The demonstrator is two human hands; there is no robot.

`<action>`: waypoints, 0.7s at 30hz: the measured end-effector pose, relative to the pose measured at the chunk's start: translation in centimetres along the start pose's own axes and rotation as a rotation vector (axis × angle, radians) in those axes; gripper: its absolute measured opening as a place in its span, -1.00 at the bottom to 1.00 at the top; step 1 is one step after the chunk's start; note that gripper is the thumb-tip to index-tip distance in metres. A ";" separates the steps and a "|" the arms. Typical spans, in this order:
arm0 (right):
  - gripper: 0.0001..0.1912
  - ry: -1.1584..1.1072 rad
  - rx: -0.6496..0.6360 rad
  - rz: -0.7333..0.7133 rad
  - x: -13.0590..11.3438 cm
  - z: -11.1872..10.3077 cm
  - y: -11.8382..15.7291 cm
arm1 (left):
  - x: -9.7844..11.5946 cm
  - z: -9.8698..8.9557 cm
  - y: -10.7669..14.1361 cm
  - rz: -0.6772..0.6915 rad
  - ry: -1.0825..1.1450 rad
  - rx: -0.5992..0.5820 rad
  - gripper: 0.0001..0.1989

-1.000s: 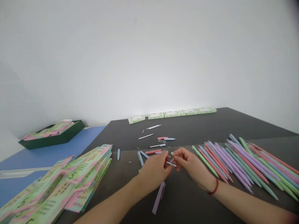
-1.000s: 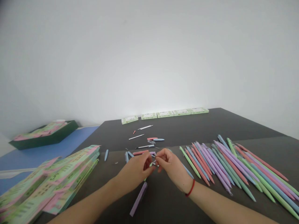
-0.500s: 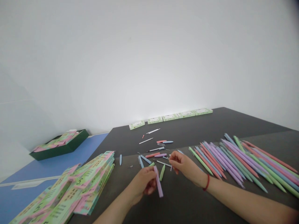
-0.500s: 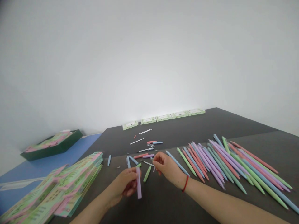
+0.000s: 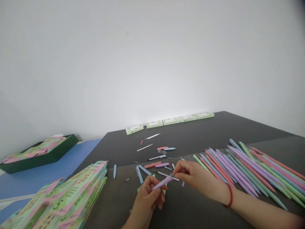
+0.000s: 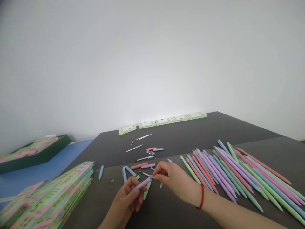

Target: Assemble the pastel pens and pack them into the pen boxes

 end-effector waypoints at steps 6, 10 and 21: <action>-0.90 0.198 0.002 -0.088 -1.8 0.4 1.4 | 0.0 1.1 0.1 0.023 -0.315 -0.220 -0.85; -0.90 0.244 0.009 -0.159 -3.1 0.1 2.6 | 1.4 1.7 0.7 0.130 -0.634 -0.283 -0.83; -0.87 0.364 0.024 -0.371 -5.6 0.1 4.6 | 2.6 2.6 1.7 0.164 -0.769 -0.286 -0.89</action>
Point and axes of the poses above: each hand's wrist, its own y-axis away from the middle knuckle, its own z-axis out of the palm, x = y × z, the point moved 10 cm from there along -y, towards the middle knuckle, and after that the axes turned 12 degrees about z, right-handed, at the moved point
